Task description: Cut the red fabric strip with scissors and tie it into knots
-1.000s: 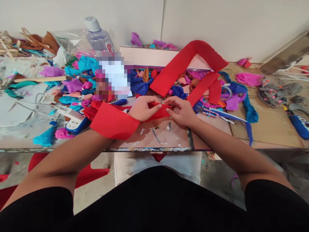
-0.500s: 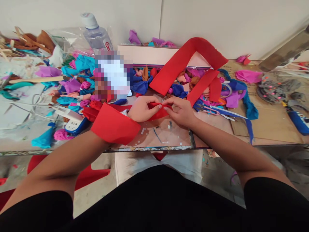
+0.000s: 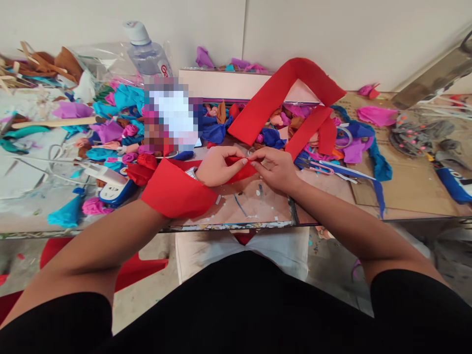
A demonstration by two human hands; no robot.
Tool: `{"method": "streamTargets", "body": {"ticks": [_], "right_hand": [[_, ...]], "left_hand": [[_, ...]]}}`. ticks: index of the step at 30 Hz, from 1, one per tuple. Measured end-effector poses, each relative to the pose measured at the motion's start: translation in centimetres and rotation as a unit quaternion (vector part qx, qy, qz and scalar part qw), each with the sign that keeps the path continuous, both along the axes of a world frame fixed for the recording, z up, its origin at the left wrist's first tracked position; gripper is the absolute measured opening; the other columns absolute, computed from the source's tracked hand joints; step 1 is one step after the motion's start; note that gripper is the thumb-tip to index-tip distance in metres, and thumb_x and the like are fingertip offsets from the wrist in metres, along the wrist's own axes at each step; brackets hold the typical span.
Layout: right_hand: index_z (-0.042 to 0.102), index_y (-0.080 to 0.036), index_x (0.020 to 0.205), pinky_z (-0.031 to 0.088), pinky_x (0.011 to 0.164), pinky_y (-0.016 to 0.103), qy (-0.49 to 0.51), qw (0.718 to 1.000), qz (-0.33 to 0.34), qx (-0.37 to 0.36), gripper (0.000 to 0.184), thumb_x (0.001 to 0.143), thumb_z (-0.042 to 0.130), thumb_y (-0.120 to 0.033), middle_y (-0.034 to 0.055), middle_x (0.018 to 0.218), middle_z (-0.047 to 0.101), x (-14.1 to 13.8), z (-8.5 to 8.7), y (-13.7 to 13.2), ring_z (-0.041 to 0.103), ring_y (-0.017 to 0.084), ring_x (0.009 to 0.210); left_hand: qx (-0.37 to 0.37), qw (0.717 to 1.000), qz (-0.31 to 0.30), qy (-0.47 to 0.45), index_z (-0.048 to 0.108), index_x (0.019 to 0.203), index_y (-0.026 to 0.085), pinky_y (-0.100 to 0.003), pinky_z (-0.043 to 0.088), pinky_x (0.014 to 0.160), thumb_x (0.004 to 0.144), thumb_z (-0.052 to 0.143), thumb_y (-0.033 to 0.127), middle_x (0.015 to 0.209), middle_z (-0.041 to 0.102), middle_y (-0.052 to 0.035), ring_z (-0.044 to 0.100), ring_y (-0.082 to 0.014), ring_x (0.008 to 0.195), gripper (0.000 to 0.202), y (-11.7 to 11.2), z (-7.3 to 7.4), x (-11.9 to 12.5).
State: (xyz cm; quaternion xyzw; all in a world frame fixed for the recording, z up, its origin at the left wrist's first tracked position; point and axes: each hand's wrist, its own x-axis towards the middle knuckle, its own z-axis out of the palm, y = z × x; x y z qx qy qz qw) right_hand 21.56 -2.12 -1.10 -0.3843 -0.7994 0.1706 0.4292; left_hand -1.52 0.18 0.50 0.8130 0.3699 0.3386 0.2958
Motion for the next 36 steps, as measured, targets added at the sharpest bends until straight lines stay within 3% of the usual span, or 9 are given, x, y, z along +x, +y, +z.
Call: {"method": "streamTargets", "body": {"ticks": [15, 22, 36], "right_hand": [[0.079, -0.025, 0.101, 0.06, 0.088, 0.037, -0.023, 1.0, -0.015, 0.011, 0.016, 0.101, 0.069, -0.037, 0.0055, 0.1, 0.083, 0.02, -0.08, -0.14, 0.076, 0.023, 0.092], [0.077, -0.024, 0.1, 0.059, 0.088, 0.039, -0.027, 0.999, -0.02, 0.019, 0.012, 0.101, 0.068, -0.033, 0.0056, 0.099, 0.082, -0.19, 0.02, -0.31, 0.075, 0.023, 0.092], [0.071, -0.024, 0.098, 0.056, 0.085, 0.038, -0.022, 0.999, -0.027, 0.021, 0.012, 0.102, 0.066, -0.034, 0.0051, 0.095, 0.076, -0.5, -0.16, -0.42, 0.071, 0.023, 0.089]], "left_hand": [[-0.004, 1.0, 0.004, -0.016, 0.083, 0.098, 0.018, -0.032, 0.057, 0.087, 0.098, 0.063, 0.043, 0.095, 0.082, -0.0068, 0.073, -0.0198, 0.085, 0.032, -0.2, -0.4, 0.23], [-0.006, 1.0, 0.02, -0.011, 0.081, 0.094, 0.018, -0.03, 0.055, 0.082, 0.098, 0.063, 0.044, 0.092, 0.081, -0.0056, 0.071, -0.0183, 0.081, 0.033, -0.31, -0.29, 0.4], [0.002, 0.999, 0.03, -0.023, 0.08, 0.094, 0.018, -0.031, 0.055, 0.085, 0.098, 0.063, 0.046, 0.094, 0.082, -0.0061, 0.072, -0.0193, 0.084, 0.033, -0.68, -0.48, 0.61]]}}
